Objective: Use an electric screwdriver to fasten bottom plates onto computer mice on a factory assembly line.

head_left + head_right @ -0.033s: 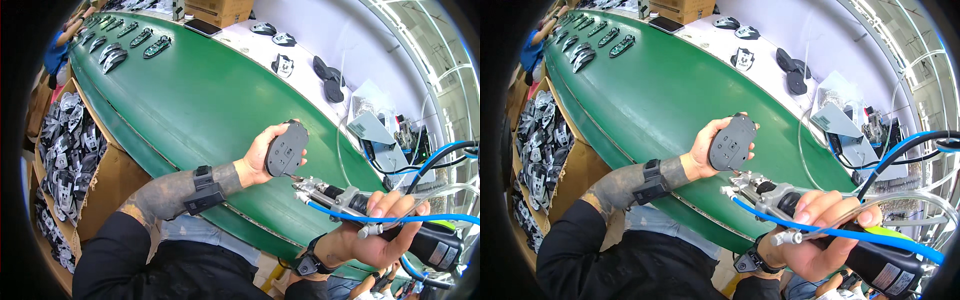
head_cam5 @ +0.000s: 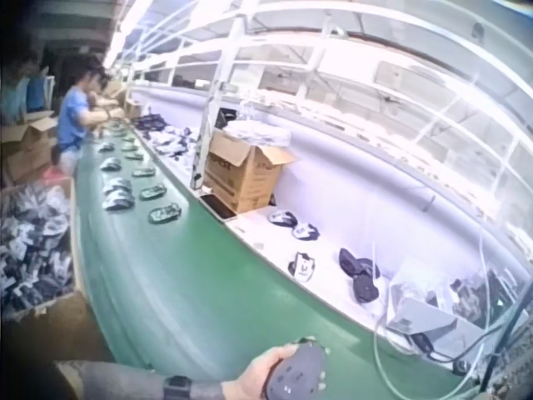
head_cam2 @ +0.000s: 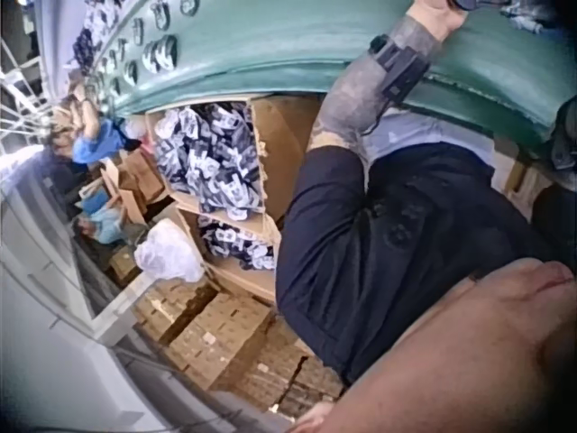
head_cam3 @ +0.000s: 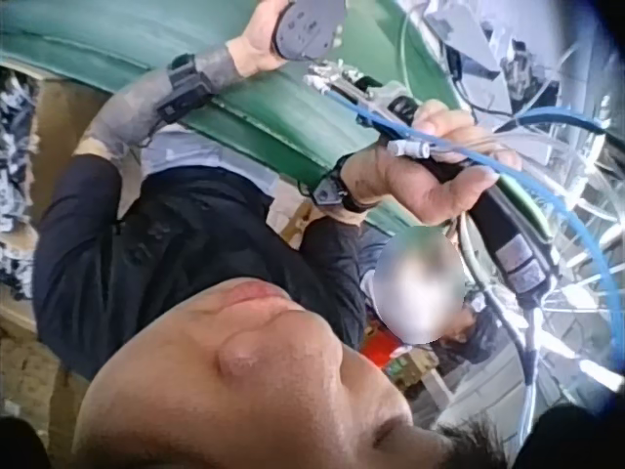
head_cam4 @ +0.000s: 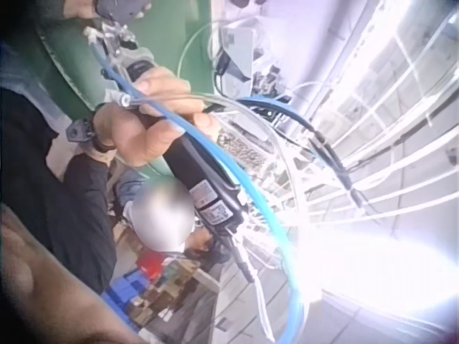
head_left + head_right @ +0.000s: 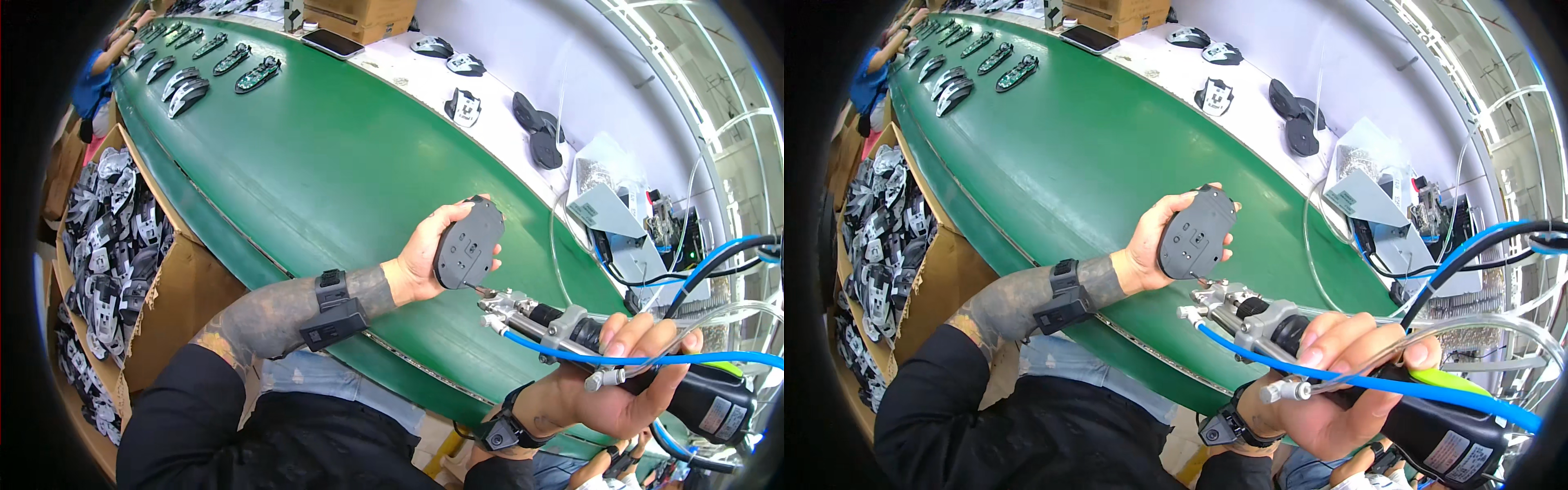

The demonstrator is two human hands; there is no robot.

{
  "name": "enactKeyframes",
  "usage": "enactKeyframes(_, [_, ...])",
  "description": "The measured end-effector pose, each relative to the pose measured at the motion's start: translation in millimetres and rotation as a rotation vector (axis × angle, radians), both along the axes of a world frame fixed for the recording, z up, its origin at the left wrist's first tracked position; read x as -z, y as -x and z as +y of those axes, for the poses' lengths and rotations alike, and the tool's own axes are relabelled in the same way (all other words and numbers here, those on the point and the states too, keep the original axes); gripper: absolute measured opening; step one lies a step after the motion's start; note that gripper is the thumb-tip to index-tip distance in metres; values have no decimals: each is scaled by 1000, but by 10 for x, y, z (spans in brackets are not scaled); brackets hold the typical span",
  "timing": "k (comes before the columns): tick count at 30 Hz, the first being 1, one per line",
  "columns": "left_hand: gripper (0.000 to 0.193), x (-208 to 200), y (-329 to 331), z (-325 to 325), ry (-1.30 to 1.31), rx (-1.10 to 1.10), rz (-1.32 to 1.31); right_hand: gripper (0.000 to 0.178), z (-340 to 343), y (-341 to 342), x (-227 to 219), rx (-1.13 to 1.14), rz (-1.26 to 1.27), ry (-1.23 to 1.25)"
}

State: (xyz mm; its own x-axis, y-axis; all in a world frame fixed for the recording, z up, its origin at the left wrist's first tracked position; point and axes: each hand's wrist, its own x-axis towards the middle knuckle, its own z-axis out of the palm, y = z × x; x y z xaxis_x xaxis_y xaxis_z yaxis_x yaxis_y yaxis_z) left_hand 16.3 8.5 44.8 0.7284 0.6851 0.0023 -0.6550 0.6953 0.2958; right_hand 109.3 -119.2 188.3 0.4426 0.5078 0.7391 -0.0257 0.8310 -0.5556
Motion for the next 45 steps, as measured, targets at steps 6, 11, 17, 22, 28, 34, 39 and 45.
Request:
enactKeyframes(6, [40,135,75,104,14,-50,118,33,-135,-138,-71,-105,-77,-3])
enactKeyframes(11, [43,137,7,55,-30,3,110,32,-170,-187,-79,-139,-99,-47])
enactKeyframes(17, [44,156,0,-8,-35,44,76,36,-40,-75,1,-175,-125,17])
enactKeyframes(22, [46,150,-52,-47,-15,53,65,38,-58,-102,19,-139,-146,38])
enactKeyframes(28, [44,160,-28,-47,-38,62,46,33,-22,16,10,-157,-75,-21])
enactKeyframes(34, [42,160,-4,-117,56,28,83,33,42,89,48,-150,-61,-21])
enactKeyframes(39, [50,-4,58,124,-588,-77,773,22,94,111,30,64,-20,40])
enactKeyframes(45, [51,226,687,789,-1373,-625,2054,23,-16,-627,199,145,-267,206])
